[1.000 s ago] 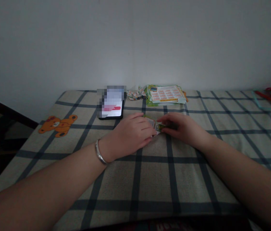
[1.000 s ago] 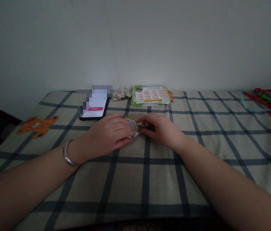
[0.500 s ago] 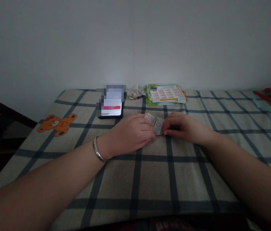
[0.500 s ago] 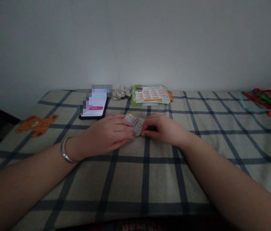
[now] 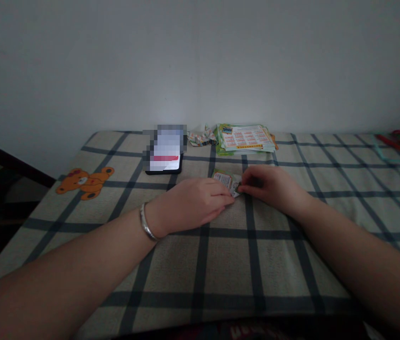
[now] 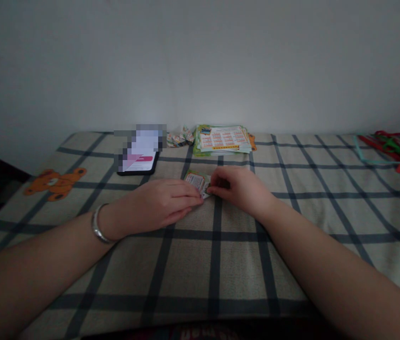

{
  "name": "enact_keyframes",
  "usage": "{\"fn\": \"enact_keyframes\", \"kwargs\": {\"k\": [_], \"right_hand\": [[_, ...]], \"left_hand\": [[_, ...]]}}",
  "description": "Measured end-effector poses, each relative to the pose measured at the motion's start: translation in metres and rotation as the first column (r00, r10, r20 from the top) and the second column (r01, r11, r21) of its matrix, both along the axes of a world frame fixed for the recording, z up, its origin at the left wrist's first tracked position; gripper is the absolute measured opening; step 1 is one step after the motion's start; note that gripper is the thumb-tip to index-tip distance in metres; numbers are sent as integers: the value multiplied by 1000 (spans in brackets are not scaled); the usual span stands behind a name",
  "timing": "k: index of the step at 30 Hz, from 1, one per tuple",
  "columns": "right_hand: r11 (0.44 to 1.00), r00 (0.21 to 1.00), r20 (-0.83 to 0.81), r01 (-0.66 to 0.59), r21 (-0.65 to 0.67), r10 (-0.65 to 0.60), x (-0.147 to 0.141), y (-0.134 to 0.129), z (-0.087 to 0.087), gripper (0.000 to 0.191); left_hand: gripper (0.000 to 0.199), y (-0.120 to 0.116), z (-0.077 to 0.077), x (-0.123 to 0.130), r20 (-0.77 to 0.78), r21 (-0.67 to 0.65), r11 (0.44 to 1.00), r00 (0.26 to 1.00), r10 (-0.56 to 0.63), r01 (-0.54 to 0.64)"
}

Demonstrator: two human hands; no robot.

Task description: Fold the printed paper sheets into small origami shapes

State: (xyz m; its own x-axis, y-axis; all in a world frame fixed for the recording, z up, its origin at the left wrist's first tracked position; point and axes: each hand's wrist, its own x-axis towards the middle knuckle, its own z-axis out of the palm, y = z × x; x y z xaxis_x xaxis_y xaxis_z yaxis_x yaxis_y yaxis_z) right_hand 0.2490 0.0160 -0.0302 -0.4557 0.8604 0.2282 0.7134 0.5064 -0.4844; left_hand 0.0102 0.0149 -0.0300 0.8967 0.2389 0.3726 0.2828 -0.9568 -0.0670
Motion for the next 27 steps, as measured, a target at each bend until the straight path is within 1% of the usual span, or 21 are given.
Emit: {"fn": "enact_keyframes", "kwargs": {"k": [4, 6, 10, 13, 19, 22, 24, 27], "right_hand": [[991, 995, 22, -96, 93, 94, 4, -1, 5, 7], [981, 990, 38, -139, 132, 135, 7, -2, 6, 7], [967, 975, 131, -197, 164, 177, 11, -2, 7, 13], [952, 963, 178, -234, 196, 200, 12, -3, 8, 17], [944, 965, 211, -208, 256, 155, 7, -7, 7, 18], [944, 967, 207, -201, 262, 149, 6, -8, 5, 19], [946, 965, 214, -205, 253, 151, 6, -8, 4, 19], [950, 963, 222, -207, 234, 155, 7, -9, 3, 19]], "left_hand": [[24, -5, 3, 0, -17, 0, 993, 993, 119, -119], [23, -5, 4, 0, -41, -11, 989, 989, 145, -146], [23, -4, 3, -1, -69, 31, 995, 992, 102, -100], [24, -2, 3, -1, -74, 51, 994, 992, 102, -98], [21, -3, 2, -1, -50, 72, 991, 992, 120, -116], [21, -2, 1, -1, -58, 36, 992, 991, 124, -122], [21, -1, 1, -2, -64, 12, 994, 992, 106, -106], [21, 1, 2, -2, -75, 34, 997, 995, 69, -67]]}}
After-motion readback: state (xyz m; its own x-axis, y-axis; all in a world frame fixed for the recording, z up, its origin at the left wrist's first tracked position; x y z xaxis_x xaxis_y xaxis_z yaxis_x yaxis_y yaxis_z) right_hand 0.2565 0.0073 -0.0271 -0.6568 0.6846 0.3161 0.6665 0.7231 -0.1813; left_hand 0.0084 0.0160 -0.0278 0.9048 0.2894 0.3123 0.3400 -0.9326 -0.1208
